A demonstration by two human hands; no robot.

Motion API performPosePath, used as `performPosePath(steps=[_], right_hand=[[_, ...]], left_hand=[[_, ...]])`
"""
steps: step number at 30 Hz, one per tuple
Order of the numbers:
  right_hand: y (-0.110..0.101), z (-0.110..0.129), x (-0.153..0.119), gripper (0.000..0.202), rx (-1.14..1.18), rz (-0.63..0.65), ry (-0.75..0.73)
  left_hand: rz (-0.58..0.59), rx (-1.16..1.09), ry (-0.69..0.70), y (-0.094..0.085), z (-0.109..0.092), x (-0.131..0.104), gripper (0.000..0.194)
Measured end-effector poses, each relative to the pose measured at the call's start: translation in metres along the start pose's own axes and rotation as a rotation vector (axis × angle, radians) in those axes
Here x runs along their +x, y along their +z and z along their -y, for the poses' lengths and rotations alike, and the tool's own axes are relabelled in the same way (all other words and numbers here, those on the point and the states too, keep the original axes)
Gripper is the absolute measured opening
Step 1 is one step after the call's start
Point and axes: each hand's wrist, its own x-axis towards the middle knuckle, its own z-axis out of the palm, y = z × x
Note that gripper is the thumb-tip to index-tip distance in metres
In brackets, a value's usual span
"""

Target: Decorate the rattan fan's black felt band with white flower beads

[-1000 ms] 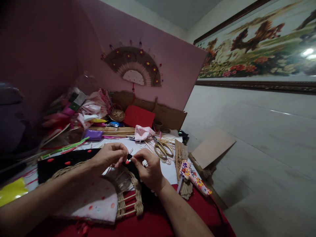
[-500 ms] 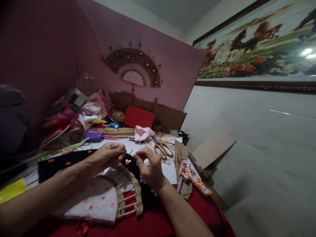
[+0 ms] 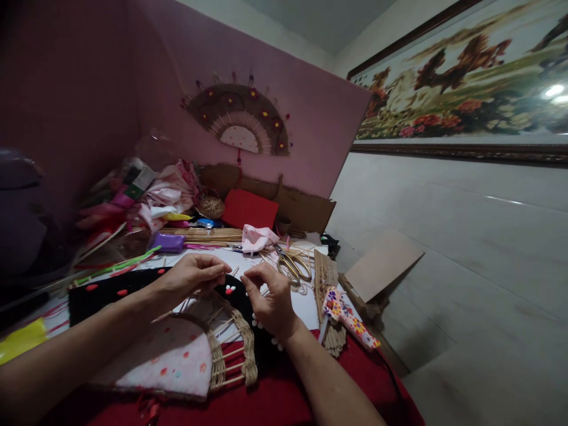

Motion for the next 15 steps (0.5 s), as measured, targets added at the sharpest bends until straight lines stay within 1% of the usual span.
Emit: performPosePath(steps=[3, 8, 10, 13, 15], right_hand=[[-0.0002, -0.0003, 0.0, 0.002, 0.002, 0.004, 0.004], [-0.0004, -0.0007, 0.0, 0.003, -0.011, 0.014, 0.008], [-0.0005, -0.0006, -0.0002, 0.002, -0.012, 0.02, 0.01], [-0.0005, -0.0003, -0.0004, 0.002, -0.007, 0.024, 0.009], [-0.0006, -0.0003, -0.0004, 0.002, -0.01, 0.023, 0.006]], left_hand=[[-0.001, 0.036, -0.017, 0.0011, -0.0013, -0.0002, 0.035], [-0.016, 0.125, -0.009, 0.0033, -0.0022, -0.0001, 0.025], [-0.023, 0.176, -0.009, 0.0031, -0.0019, 0.0005, 0.025], [0.013, 0.163, -0.021, 0.0015, -0.0011, 0.0011, 0.026], [0.021, 0.112, -0.025, 0.0002, -0.0007, 0.001, 0.032]])
